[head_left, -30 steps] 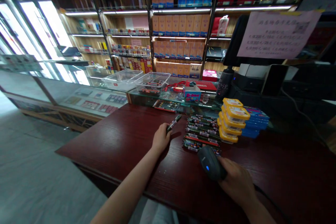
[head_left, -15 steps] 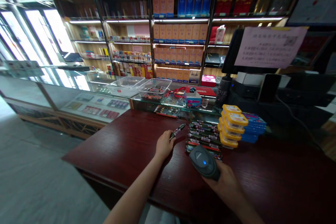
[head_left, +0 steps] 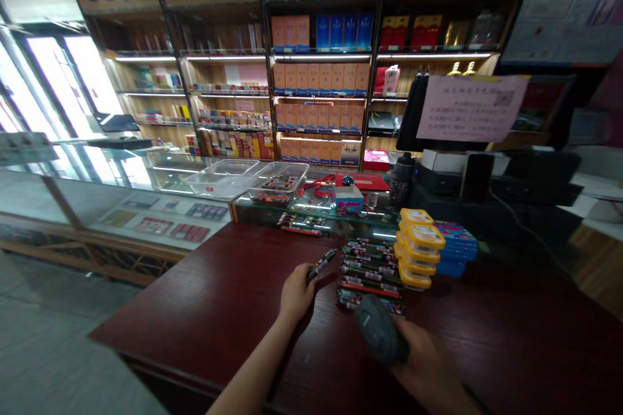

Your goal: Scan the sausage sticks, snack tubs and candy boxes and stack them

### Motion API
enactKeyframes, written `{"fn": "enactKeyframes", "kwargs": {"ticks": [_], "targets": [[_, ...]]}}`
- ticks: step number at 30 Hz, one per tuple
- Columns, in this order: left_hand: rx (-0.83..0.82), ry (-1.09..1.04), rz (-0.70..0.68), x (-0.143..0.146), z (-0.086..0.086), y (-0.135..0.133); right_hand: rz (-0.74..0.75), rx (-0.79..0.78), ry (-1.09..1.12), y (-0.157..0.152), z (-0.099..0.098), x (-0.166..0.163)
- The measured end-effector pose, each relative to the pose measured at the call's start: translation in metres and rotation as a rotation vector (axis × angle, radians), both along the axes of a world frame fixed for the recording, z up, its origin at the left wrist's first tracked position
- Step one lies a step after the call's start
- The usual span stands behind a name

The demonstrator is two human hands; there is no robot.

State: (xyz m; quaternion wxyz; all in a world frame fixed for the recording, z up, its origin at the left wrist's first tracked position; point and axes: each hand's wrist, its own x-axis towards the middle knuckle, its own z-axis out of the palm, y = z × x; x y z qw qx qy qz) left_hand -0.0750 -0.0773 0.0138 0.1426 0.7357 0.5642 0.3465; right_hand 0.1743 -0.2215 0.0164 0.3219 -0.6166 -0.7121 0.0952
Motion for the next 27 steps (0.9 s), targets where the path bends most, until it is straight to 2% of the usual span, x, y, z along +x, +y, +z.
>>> {"fn": "enactKeyframes", "kwargs": {"ticks": [3,5,11,15,18,22,27], "targets": [[0.01,-0.007,0.001,0.0,0.0,0.001,-0.053,0.122,-0.219,0.0,-0.016,0.014],[0.024,0.008,-0.023,0.0,0.0,0.001,-0.073,0.166,-0.29,0.001,-0.026,0.022],[0.08,0.146,-0.189,0.003,0.005,-0.003,-0.095,0.197,-0.301,0.001,-0.037,0.033],[0.153,0.207,-0.245,0.019,0.023,0.002,-0.103,0.159,-0.301,0.0,-0.037,0.03],[0.209,0.22,-0.228,0.042,0.044,0.018,-0.125,0.166,-0.29,-0.001,-0.036,0.027],[0.225,0.278,-0.19,0.081,0.068,0.055,-0.146,0.183,-0.247,0.0,-0.034,0.026],[0.12,0.392,-0.193,0.125,0.074,0.096,-0.119,0.174,-0.231,0.003,-0.037,0.028]]}}
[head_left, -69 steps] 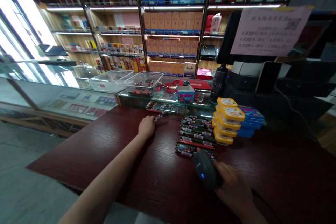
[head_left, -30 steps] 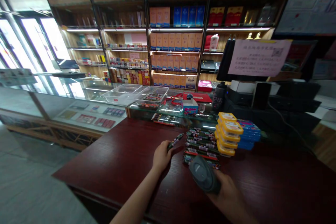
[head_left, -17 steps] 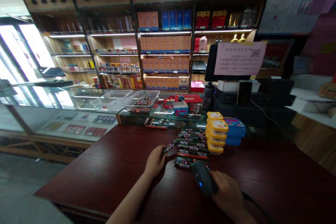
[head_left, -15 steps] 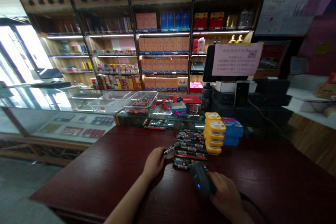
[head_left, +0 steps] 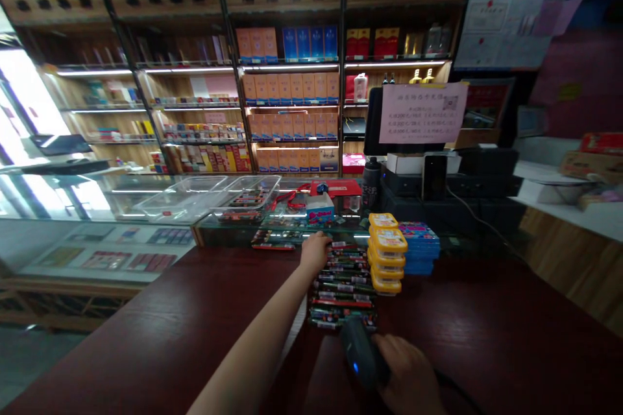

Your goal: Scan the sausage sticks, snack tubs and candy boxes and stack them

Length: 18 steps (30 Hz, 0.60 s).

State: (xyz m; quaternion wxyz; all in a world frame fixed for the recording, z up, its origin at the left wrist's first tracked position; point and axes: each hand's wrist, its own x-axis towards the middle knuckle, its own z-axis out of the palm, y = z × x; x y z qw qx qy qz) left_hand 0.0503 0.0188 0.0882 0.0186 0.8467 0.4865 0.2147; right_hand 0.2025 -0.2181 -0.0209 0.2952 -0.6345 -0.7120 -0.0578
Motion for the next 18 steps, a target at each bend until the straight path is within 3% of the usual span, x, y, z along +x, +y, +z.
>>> {"fn": "enactKeyframes", "kwargs": {"ticks": [5,9,13,18], "targets": [[-0.078,0.058,0.009,0.03,-0.01,0.02,-0.003,0.076,-0.032,0.004,-0.012,0.004],[-0.08,0.049,-0.003,0.032,-0.018,0.028,-0.019,0.114,-0.072,0.005,-0.02,0.006],[-0.002,0.004,-0.006,0.007,-0.024,0.032,-0.021,0.104,-0.113,0.004,-0.026,0.008],[0.112,-0.023,0.121,-0.055,-0.033,0.037,0.072,0.082,-0.15,0.005,-0.025,0.018]]}}
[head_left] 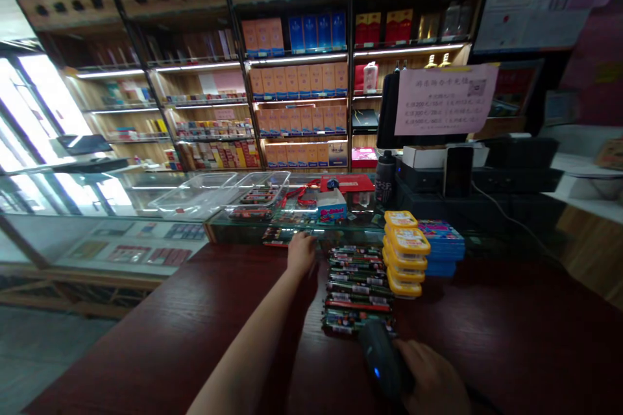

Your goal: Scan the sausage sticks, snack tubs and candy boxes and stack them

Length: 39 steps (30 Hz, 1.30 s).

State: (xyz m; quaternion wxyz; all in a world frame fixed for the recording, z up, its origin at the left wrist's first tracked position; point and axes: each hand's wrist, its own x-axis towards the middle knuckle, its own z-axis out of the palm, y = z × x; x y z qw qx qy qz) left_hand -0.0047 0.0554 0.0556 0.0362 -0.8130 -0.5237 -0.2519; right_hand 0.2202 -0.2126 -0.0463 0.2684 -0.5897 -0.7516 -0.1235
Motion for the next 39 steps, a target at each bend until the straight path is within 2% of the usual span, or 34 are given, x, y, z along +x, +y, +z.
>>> {"fn": "enactKeyframes", "kwargs": {"ticks": [5,8,13,18,21,24,27,31,35,39], "targets": [[-0.057,0.119,0.239,-0.059,-0.012,0.013,0.011,0.056,-0.051,0.002,0.0,0.002],[-0.102,0.223,0.289,-0.077,-0.016,0.023,-0.042,0.041,-0.017,0.004,-0.006,-0.004],[-0.099,0.293,0.283,-0.08,-0.013,0.035,-0.065,0.102,-0.032,0.01,-0.016,-0.006],[-0.098,0.356,0.304,-0.079,-0.009,0.036,-0.095,0.085,-0.04,0.01,-0.013,-0.002],[-0.086,0.396,0.305,-0.084,-0.009,0.029,-0.055,0.053,-0.057,0.009,-0.01,0.0],[-0.107,0.388,0.258,-0.09,-0.008,0.011,-0.038,0.063,-0.047,0.009,-0.006,0.0],[-0.144,0.27,0.244,-0.09,-0.005,-0.018,-0.065,-0.008,0.03,0.006,0.002,-0.005],[-0.206,-0.048,0.19,-0.084,-0.007,-0.057,-0.099,-0.096,0.113,0.002,0.014,-0.014],[-0.229,-0.373,0.114,-0.081,-0.021,-0.082,-0.122,-0.146,0.122,-0.003,0.026,-0.016],[-0.219,-0.494,0.024,-0.085,-0.039,-0.098,-0.104,-0.257,0.173,-0.006,0.046,-0.021]]}}
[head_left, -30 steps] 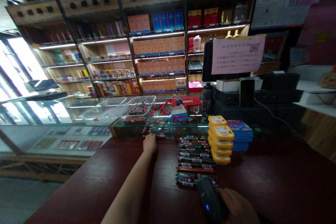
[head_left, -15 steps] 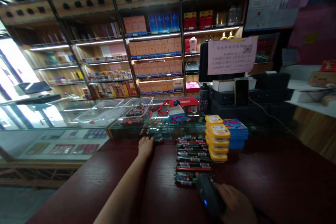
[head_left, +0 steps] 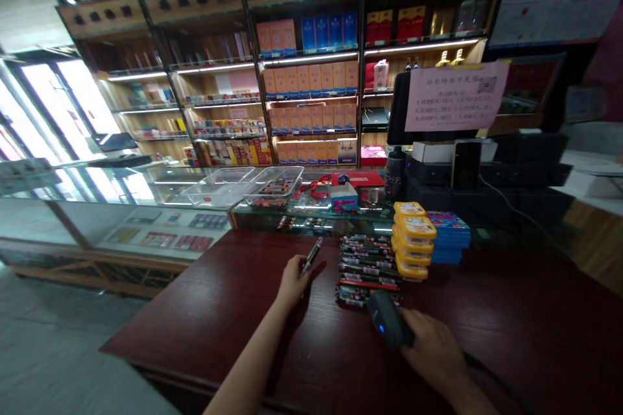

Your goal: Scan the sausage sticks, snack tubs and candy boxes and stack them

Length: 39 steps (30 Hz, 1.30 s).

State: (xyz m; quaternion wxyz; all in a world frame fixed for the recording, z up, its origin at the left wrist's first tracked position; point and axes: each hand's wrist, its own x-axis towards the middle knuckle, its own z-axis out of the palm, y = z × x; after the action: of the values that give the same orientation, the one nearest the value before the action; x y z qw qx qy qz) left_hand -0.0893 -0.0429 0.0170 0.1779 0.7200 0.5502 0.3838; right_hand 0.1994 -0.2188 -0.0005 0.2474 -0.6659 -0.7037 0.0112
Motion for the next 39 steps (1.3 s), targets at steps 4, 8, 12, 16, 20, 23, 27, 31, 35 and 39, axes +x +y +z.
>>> {"fn": "enactKeyframes", "kwargs": {"ticks": [4,8,12,16,20,23,27,31,35,39], "targets": [[0.05,-0.053,-0.021,0.0,-0.009,-0.013,0.055,-0.108,0.287,-0.004,0.025,-0.018],[0.05,-0.045,-0.052,0.004,-0.009,-0.021,0.197,-0.123,0.663,-0.008,0.045,-0.043],[0.048,0.025,-0.066,0.005,-0.006,-0.024,0.238,-0.15,0.753,-0.01,0.056,-0.062],[0.044,0.025,-0.055,0.004,-0.006,-0.024,0.213,-0.134,0.737,-0.009,0.059,-0.068],[0.047,-0.005,-0.054,0.002,-0.009,-0.022,0.22,-0.127,0.772,-0.009,0.06,-0.069],[0.056,0.014,-0.049,0.002,-0.011,-0.02,0.234,-0.125,0.789,-0.01,0.062,-0.07],[0.094,0.056,-0.066,0.002,-0.013,-0.019,0.234,-0.128,0.773,-0.011,0.064,-0.069],[0.077,0.073,-0.055,0.002,-0.012,-0.019,0.257,-0.162,0.777,-0.01,0.062,-0.068],[0.07,0.054,-0.069,0.003,-0.009,-0.02,0.239,-0.135,0.749,-0.009,0.059,-0.064],[0.089,0.052,-0.081,0.003,-0.004,-0.022,0.218,-0.139,0.666,-0.008,0.057,-0.056]]}}
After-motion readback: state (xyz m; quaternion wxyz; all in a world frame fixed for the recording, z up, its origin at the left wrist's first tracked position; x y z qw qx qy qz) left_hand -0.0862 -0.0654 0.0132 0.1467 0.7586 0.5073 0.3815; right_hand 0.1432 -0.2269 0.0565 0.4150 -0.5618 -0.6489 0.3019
